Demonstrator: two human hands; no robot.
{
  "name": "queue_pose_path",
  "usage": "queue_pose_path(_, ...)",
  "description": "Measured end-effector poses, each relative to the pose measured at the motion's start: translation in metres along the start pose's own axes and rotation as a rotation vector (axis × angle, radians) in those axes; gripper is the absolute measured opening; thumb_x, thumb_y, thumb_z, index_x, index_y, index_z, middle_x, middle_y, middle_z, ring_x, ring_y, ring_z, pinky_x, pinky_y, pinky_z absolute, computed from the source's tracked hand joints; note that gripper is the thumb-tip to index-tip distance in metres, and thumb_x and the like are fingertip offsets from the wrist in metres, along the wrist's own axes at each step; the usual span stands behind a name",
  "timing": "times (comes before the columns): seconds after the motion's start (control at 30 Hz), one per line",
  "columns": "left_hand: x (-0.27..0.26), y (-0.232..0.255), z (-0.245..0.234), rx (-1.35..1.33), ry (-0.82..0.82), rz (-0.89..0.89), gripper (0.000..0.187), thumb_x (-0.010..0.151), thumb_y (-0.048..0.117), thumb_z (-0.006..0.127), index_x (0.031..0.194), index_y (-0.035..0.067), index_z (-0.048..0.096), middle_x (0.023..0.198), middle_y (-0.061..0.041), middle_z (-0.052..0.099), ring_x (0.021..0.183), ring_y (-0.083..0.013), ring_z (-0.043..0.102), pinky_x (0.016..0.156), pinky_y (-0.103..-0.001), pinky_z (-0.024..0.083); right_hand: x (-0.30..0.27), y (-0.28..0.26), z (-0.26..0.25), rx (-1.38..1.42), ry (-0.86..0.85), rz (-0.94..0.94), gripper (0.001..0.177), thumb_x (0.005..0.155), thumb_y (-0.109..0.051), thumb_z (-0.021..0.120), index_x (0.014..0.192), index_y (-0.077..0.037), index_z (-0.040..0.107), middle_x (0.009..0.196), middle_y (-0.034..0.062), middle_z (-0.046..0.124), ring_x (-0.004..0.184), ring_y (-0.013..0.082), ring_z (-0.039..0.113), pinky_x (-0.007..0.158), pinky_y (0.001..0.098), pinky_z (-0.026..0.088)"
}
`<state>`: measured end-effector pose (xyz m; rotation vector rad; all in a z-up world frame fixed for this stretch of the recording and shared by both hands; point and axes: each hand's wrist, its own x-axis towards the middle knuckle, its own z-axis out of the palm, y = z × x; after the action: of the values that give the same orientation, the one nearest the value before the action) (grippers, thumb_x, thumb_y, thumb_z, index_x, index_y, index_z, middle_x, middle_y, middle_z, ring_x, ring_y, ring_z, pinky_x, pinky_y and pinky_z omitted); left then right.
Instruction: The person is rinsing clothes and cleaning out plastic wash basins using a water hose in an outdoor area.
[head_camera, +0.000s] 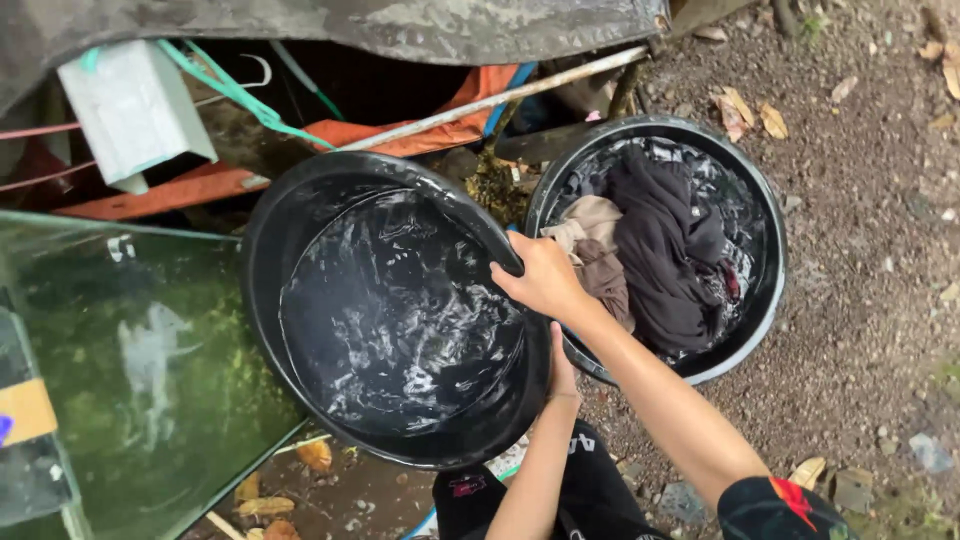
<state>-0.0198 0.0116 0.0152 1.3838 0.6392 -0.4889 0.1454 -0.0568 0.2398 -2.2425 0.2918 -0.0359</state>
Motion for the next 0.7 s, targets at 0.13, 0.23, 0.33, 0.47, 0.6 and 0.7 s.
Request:
queue_pose_path(0.13,0.012,-0.036,-0.005,-0.029,-0.087,-0.079,0.067,0.100,0.051,0.055,0.149,0.005,0.050,0.155,0.000,0.053,0.139,-0.0140,0.049,0.113,-0.029,0.036,-0.003,-0.005,0.020,0.073,0.138,-0.003,0.029,0.082,-0.017,0.078,0.100,0.001,0.063,0.080,0.0220,0.069,0.077,0.0413,0.069,0.065,0.0443,0.053)
queue_pose_path(0.23,0.017,-0.048,-0.006,0.247,-0.074,-0.062,0.064,0.103,0.053,0.050,0.141,0.002,0.059,0.141,-0.009,0.068,0.128,-0.0205,0.062,0.105,-0.031,0.045,0.001,-0.015,0.019,0.212,0.137,0.077,0.038,0.075,-0.017,0.082,0.104,-0.001,0.064,0.081,0.0201,0.072,0.073,0.0360,0.073,0.065,0.0419,0.055)
queue_pose_path(0.33,-0.008,-0.011,-0.008,0.492,-0.069,-0.133,0.064,0.106,0.054,0.047,0.127,-0.003,0.069,0.124,-0.018,0.077,0.112,-0.0325,0.071,0.096,-0.039,0.052,0.002,0.001,0.032,0.165,0.167,0.048,0.028,0.082,-0.009,0.077,0.104,0.000,0.063,0.085,0.0204,0.073,0.078,0.0364,0.073,0.067,0.0411,0.056)
queue_pose_path(0.47,-0.061,0.049,-0.018,0.494,-0.134,0.218,0.069,0.097,0.037,0.065,0.145,-0.004,0.039,0.144,-0.022,0.047,0.131,-0.0377,0.050,0.106,-0.046,0.039,0.004,-0.003,0.029,0.179,0.085,0.194,0.026,0.084,-0.007,0.071,0.107,0.001,0.062,0.081,0.0210,0.071,0.070,0.0331,0.073,0.065,0.0413,0.055)
queue_pose_path(0.6,-0.119,0.116,-0.045,0.489,-0.455,0.706,0.033,0.095,0.012,0.070,0.125,-0.001,0.062,0.131,-0.024,0.066,0.127,-0.0385,0.060,0.106,-0.046,0.045,0.004,-0.008,0.027,0.163,0.113,0.127,0.024,0.083,-0.004,0.069,0.106,0.001,0.065,0.077,0.0233,0.068,0.068,0.0341,0.071,0.065,0.0407,0.054)
queue_pose_path(0.7,-0.134,0.148,-0.066,0.340,-0.567,0.386,0.017,0.104,0.013,0.061,0.110,0.001,0.072,0.101,-0.014,0.079,0.090,-0.0220,0.078,0.080,-0.033,0.060,0.005,0.004,0.033,0.186,0.183,-0.048,0.027,0.082,-0.004,0.068,0.108,0.001,0.065,0.082,0.0214,0.069,0.074,0.0333,0.072,0.067,0.0391,0.055)
